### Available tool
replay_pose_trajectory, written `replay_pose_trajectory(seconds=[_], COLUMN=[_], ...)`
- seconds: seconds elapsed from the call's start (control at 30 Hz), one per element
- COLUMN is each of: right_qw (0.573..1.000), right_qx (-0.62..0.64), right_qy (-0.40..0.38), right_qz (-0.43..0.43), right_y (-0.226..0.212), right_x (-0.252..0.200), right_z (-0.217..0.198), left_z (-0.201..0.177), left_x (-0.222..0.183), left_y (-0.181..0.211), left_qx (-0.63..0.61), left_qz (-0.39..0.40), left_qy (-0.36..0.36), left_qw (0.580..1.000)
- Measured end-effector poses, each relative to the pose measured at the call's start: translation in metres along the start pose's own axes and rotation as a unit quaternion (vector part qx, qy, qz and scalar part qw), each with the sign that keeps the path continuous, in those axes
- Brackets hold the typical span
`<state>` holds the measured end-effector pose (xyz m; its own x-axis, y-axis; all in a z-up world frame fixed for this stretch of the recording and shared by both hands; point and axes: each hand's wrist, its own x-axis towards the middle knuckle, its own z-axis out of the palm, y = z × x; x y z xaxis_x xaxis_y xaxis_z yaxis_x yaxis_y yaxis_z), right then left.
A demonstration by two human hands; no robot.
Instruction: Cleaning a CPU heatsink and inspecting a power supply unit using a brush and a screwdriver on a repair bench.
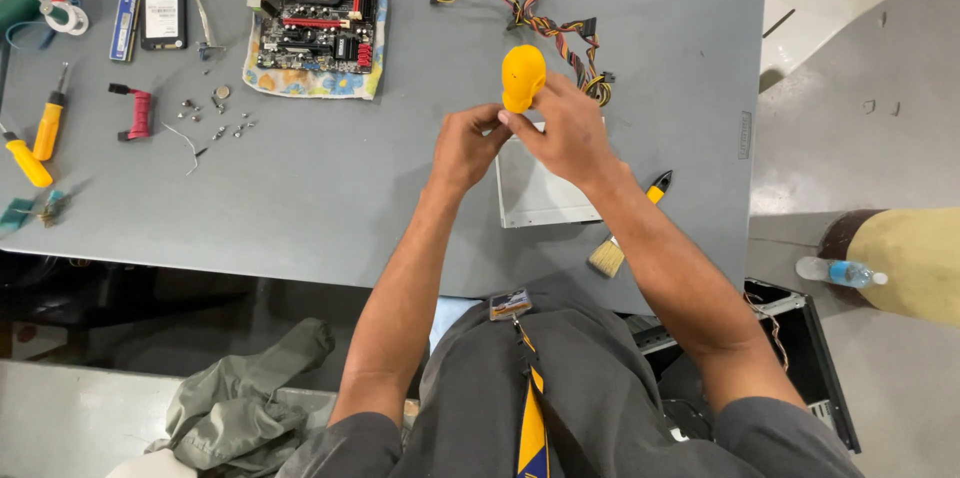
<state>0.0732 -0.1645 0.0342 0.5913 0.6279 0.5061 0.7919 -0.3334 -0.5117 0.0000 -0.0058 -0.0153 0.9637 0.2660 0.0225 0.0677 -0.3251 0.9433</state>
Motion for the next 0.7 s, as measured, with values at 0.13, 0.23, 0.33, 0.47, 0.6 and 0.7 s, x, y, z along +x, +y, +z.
replay_pose_trajectory(seconds=[0.13,0.23,0.33,0.47,0.6,0.7], right_qw=[0.999,0.999,1.000,0.999,0.999,0.997], right_qx=[0.036,-0.043,-0.011,0.042,-0.025,0.066], right_qy=[-0.021,-0.010,0.016,0.004,0.019,-0.039], right_qz=[0.016,0.019,0.007,0.006,0.009,-0.003], right_y=[-0.008,0.002,-0.010,-0.003,-0.003,-0.025], right_x=[0.003,0.000,0.003,-0.002,-0.002,0.010], right_z=[-0.006,-0.006,-0.010,-0.004,-0.003,-0.016], left_z=[-0.003,0.005,0.015,0.010,0.021,0.019], left_x=[-0.005,-0.003,-0.003,-0.012,-0.004,-0.007], left_y=[0.015,0.005,-0.010,0.018,-0.006,-0.006], left_qx=[0.005,0.025,0.008,-0.011,0.003,0.037], left_qz=[0.004,0.019,-0.007,-0.001,0.016,-0.009], left_qy=[-0.016,0.013,0.040,0.039,0.068,0.025], left_qw=[1.000,0.999,0.999,0.999,0.998,0.999])
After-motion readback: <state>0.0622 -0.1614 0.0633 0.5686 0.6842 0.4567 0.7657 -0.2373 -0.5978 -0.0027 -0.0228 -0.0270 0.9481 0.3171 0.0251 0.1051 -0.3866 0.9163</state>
